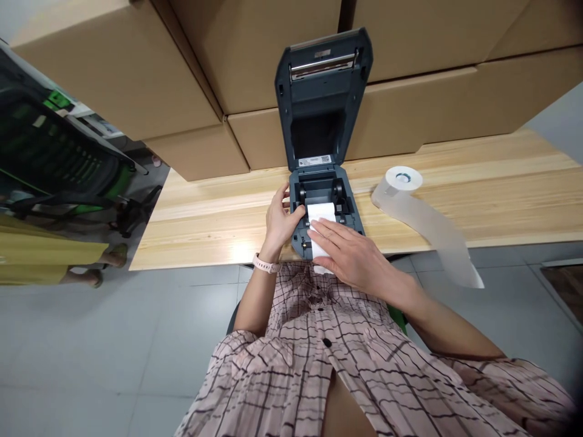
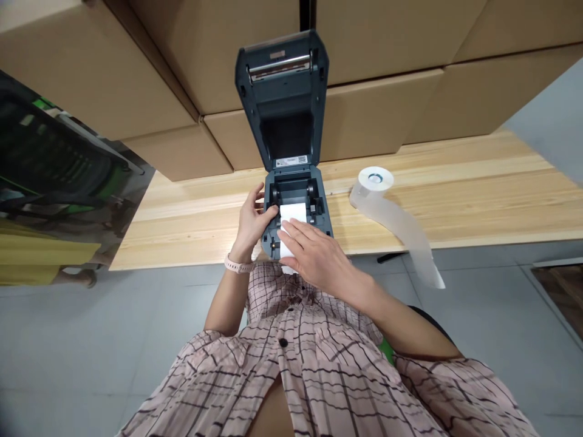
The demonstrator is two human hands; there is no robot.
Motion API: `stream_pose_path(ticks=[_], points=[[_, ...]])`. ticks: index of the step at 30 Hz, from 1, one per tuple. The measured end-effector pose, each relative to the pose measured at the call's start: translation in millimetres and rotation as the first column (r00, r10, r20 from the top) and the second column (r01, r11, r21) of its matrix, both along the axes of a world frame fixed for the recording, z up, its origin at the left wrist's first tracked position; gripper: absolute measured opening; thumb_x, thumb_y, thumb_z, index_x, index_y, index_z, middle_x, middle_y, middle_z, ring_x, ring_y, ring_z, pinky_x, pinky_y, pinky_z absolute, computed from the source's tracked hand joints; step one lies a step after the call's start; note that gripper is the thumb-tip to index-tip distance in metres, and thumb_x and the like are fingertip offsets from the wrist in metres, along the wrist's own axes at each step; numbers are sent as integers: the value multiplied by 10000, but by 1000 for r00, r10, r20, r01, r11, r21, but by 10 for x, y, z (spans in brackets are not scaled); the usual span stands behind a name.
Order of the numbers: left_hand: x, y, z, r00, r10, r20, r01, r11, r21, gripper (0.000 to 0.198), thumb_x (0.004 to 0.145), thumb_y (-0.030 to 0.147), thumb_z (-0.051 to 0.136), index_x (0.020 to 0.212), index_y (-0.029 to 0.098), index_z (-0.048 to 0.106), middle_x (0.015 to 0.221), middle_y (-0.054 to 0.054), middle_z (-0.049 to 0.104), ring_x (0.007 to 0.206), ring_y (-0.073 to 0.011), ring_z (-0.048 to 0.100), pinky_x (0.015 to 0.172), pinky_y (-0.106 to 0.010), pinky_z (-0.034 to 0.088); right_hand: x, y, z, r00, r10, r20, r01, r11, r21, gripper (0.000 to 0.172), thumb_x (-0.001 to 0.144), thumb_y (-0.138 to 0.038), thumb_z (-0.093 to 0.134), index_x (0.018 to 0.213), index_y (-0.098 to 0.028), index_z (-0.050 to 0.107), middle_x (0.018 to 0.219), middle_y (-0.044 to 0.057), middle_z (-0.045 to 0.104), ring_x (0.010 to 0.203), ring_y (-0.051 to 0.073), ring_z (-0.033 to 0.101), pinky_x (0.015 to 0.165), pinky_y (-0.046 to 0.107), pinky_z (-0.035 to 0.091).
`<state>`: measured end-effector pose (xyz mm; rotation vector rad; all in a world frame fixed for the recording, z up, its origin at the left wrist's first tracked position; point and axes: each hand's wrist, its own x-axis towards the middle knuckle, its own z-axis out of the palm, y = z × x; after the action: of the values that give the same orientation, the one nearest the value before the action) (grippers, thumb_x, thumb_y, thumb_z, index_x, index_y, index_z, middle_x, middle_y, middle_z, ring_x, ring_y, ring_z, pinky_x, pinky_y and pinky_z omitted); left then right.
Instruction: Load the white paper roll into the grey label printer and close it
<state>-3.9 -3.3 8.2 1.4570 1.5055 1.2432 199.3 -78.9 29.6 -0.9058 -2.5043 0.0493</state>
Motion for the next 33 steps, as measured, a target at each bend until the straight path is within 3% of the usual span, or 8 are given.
stream_pose_path(ticks=[12,18,33], points=[[-9,-15,17,1000,-14,-26,14,1000,11,693,803,304,742,1471,242,567,1399,-131,684,1148,-260,690,970,-416,568,81,20,-20,996,59,-68,-53,994,91,424,1069,-357,570,1380,-86,671,1456,179,689,1375,309,660,1117,488,611],[-18,-16,1,999,-19,-25,20,1000,17,666,821,352,766,1453,263,577,1422,-130,674,1181,-270,681,1002,-438,559,93,14,-39,995,50,-86,-47,998,38,436,1070,-387,567,1431,-157,649,1492,150,668,1407,301,637,1129,510,599],[-66,-71,-45,993,-111,-24,112,993,27,664,929,527,693,1523,294,512,1561,-148,564,1358,-311,603,1082,-482,520,100,16,-57,992,54,-114,-48,997,54,425,1063,-391,582,1388,-132,670,1459,159,691,1376,312,656,1095,503,615]])
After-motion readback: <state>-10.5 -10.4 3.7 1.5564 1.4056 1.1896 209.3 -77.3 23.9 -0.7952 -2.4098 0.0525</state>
